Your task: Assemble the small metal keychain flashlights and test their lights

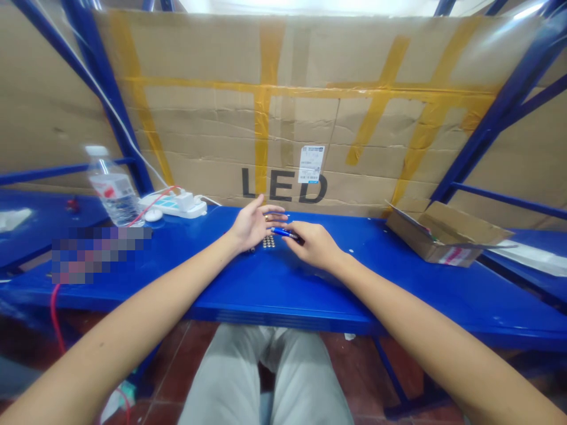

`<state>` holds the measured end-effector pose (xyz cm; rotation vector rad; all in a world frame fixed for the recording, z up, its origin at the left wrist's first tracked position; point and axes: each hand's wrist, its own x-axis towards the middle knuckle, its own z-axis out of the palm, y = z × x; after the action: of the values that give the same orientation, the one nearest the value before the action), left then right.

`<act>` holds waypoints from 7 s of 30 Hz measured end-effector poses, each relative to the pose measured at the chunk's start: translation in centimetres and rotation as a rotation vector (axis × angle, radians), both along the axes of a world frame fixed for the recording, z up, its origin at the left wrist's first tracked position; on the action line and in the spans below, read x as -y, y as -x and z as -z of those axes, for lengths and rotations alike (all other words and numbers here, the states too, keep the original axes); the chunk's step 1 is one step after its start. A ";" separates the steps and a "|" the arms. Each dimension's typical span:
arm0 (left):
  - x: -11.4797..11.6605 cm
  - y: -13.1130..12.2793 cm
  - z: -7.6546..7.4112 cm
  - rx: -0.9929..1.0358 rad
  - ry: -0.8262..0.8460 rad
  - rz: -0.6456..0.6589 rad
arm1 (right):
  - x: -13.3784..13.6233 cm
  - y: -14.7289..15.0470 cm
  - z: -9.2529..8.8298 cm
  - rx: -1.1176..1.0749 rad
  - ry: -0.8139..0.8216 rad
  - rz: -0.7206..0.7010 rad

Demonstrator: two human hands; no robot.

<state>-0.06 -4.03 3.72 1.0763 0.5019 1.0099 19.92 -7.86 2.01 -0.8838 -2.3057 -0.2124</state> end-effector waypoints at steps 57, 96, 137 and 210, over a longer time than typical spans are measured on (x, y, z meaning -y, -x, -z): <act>0.0 -0.1 0.1 -0.007 -0.051 0.006 | -1.0 -0.5 0.1 -0.097 -0.022 -0.026; -3.9 3.0 1.7 -0.651 -0.479 -0.691 | -8.0 -5.9 2.0 -0.188 0.565 0.481; -4.6 6.6 1.1 -1.266 -0.830 -0.542 | -15.9 2.6 -0.2 0.113 0.510 0.335; -5.0 5.0 2.6 -1.449 -1.063 -0.348 | -4.7 -1.5 -0.1 -0.381 0.755 -0.052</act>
<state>-5.09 0.97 1.08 2.7497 1.4068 0.5797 21.37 -3.11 2.08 -1.0926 -2.0315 0.8304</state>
